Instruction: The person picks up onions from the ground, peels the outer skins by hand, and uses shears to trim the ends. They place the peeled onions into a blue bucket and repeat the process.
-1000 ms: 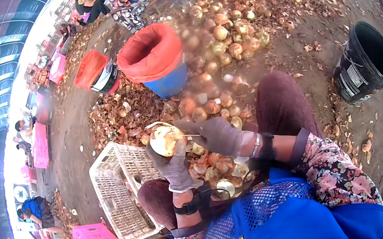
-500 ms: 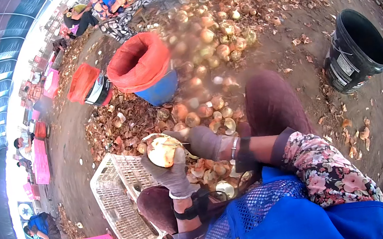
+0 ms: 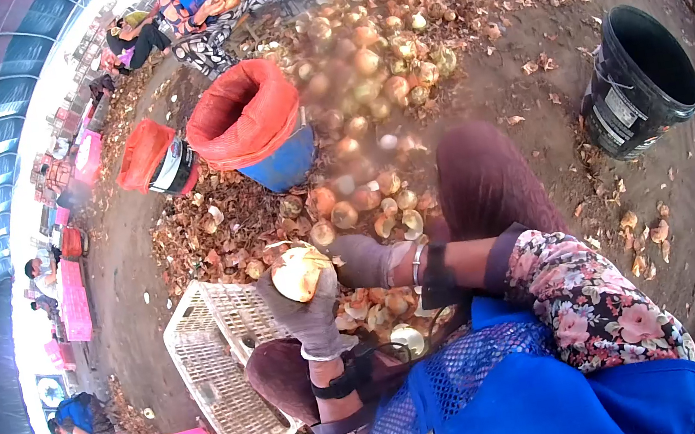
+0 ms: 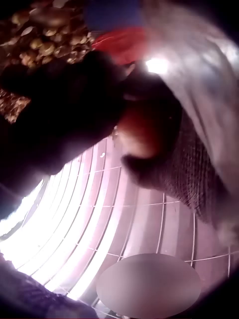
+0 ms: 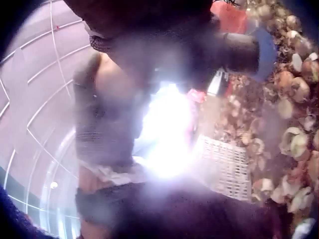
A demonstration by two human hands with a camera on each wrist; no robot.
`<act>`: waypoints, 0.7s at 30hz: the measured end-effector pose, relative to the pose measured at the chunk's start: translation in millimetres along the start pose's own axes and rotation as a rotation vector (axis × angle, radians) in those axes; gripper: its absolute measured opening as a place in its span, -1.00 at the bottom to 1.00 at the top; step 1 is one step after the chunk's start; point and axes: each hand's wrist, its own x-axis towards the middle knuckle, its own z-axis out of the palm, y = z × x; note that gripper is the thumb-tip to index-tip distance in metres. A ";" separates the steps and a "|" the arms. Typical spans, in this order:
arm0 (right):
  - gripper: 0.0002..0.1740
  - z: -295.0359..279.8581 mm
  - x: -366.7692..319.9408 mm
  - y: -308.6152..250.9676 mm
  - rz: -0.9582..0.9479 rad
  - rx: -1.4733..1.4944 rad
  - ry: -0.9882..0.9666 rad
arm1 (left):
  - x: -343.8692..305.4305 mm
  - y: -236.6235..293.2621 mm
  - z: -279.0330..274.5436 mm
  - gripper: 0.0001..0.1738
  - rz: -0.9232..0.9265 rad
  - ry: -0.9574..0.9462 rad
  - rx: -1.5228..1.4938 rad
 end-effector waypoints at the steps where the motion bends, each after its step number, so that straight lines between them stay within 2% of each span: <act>1: -0.79 17.3 0.0 16.5 -0.034 0.050 0.075 | -0.5 3.6 0.4 -0.24 -0.101 -0.004 -0.137; 2: -0.81 29.1 0.5 29.5 -0.069 0.099 0.151 | -0.6 5.5 0.6 -0.23 -0.200 -0.007 -0.275; 4: -0.83 26.6 3.8 32.5 -0.053 0.160 0.122 | 2.5 -5.5 -5.7 -0.18 -0.315 -0.061 -0.456; 6: -0.84 15.6 -0.1 25.2 -0.173 0.275 0.152 | 8.0 -10.0 -17.3 -0.12 -0.390 -0.160 -0.566; 8: -0.83 -10.1 -5.7 14.9 -0.306 0.015 -0.013 | 12.8 2.8 -26.4 -0.08 -0.422 -0.301 -0.602; 9: -0.82 -17.5 -7.6 17.2 -0.372 -0.115 -0.096 | 11.1 7.8 -24.1 -0.06 -0.391 -0.276 -0.619; 11: -0.80 -28.4 -5.7 27.6 -0.250 0.182 -0.185 | 10.2 15.1 -18.1 -0.03 -0.325 -0.231 -0.653; 13: -0.79 -59.4 -8.2 8.4 0.313 0.694 -0.385 | 9.5 16.2 -20.9 -0.02 -0.342 -0.241 -0.643; 16: -0.66 -79.9 -15.2 -23.1 0.146 1.203 -0.154 | 8.9 18.4 -23.0 -0.01 -0.385 -0.274 -0.626; 18: -0.45 -74.5 -12.5 -15.0 0.222 1.230 -0.154 | 7.2 15.7 -21.2 -0.03 -0.436 -0.304 -0.574; 20: -0.42 -63.8 -13.7 -17.6 0.009 1.004 0.149 | 5.2 2.3 -18.9 -0.05 -0.456 -0.259 -0.528; 21: -0.39 -49.6 -14.5 -0.7 -0.005 0.813 0.161 | 7.3 -2.2 -17.0 -0.06 -0.459 -0.239 -0.503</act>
